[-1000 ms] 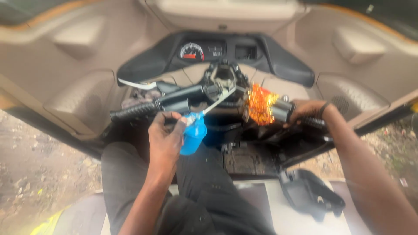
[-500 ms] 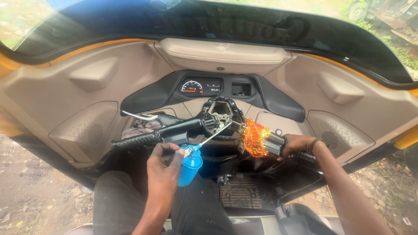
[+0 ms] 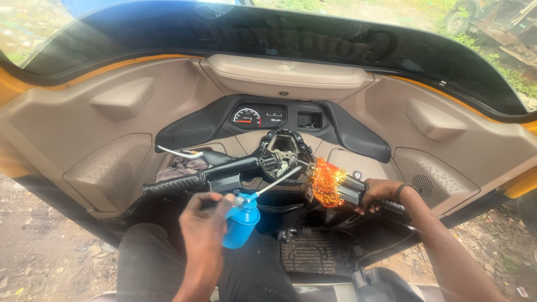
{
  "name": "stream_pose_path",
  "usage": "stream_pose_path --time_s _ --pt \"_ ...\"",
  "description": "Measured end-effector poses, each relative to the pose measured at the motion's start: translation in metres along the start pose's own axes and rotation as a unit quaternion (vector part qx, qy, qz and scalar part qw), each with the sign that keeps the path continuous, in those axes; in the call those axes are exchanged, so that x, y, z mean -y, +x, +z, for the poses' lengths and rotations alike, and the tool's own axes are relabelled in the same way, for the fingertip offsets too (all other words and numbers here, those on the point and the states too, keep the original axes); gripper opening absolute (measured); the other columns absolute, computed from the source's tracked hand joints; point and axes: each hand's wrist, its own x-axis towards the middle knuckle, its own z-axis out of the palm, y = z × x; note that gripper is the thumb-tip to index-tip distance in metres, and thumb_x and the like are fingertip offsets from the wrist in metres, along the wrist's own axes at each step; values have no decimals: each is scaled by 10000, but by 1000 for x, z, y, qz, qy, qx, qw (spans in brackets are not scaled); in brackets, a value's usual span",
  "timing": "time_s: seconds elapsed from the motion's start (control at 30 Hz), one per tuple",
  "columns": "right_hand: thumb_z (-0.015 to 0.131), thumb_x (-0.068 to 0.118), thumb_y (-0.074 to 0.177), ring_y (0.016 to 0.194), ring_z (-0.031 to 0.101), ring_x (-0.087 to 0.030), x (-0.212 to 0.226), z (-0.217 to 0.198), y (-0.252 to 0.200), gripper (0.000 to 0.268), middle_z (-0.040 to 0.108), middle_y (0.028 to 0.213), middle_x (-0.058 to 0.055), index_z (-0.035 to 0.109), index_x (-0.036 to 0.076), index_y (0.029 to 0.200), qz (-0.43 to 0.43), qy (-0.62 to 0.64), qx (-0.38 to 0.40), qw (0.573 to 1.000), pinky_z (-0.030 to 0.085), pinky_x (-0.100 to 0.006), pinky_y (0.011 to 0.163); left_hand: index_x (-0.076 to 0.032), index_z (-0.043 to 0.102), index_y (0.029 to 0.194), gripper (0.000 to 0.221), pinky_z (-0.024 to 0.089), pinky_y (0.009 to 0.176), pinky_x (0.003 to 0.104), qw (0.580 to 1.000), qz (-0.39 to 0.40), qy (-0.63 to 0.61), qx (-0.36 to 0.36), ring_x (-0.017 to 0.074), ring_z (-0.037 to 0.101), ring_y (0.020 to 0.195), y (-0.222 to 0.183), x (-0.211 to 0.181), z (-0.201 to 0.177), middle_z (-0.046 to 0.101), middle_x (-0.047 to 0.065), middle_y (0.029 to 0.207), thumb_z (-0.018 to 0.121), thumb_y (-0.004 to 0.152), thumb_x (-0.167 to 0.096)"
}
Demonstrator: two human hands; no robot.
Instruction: Repairing the steering and dashboard assembly of an auto-rickshaw, including cleaning components and applying lubricant.
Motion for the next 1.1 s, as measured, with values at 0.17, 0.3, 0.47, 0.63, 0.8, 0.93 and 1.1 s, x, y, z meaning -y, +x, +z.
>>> stream_pose_path --time_s 0.17,0.3,0.47,0.63,0.8,0.93,1.1 --pt "727 133 739 741 755 -275 -41 14 28 187 762 774 -157 788 49 894 -54 -209 -268 939 569 -368 700 -21 672 873 186 269 451 211 992 9 -117 -35 35 431 505 27 -20 1 561 -12 626 826 801 -95" --pt "689 205 814 826 713 -389 7 61 -28 168 731 856 -189 766 117 934 -42 -262 -438 859 555 -491 741 -26 672 817 175 308 458 198 997 47 -56 -34 24 467 525 53 -50 12 591 -21 651 826 800 -107" --pt "586 64 882 919 730 -313 -21 87 -3 97 744 932 -111 615 73 974 -108 -313 -634 699 570 -453 783 -25 648 754 180 331 459 210 988 155 22 -10 40 488 529 73 -84 15 606 -7 635 806 796 -101" --pt "586 74 873 935 726 -289 -11 89 -12 110 737 916 -95 625 85 976 -105 -302 -636 702 559 -438 821 -47 658 724 225 407 515 225 964 210 157 -40 55 533 532 81 -95 15 634 1 609 823 809 -176" --pt "687 190 819 952 721 -322 7 49 -34 358 748 971 -128 661 131 1171 -8 -296 -441 848 552 -421 846 -50 654 703 266 452 583 241 948 220 207 -95 83 564 520 54 -77 13 642 21 577 841 796 -216" --pt "926 342 641 923 742 -255 -12 5 -23 543 791 959 -90 744 89 1085 -105 -214 -199 951 555 -365 840 -50 619 707 300 429 542 266 970 170 140 -99 89 527 514 35 -64 21 601 18 568 827 810 -240" --pt "820 272 695 797 797 -239 -49 -5 14 429 866 907 -90 817 12 1038 -31 36 21 999 600 -379 750 -51 599 702 305 410 507 271 978 151 110 -90 92 513 495 35 -57 31 581 14 561 815 810 -236"
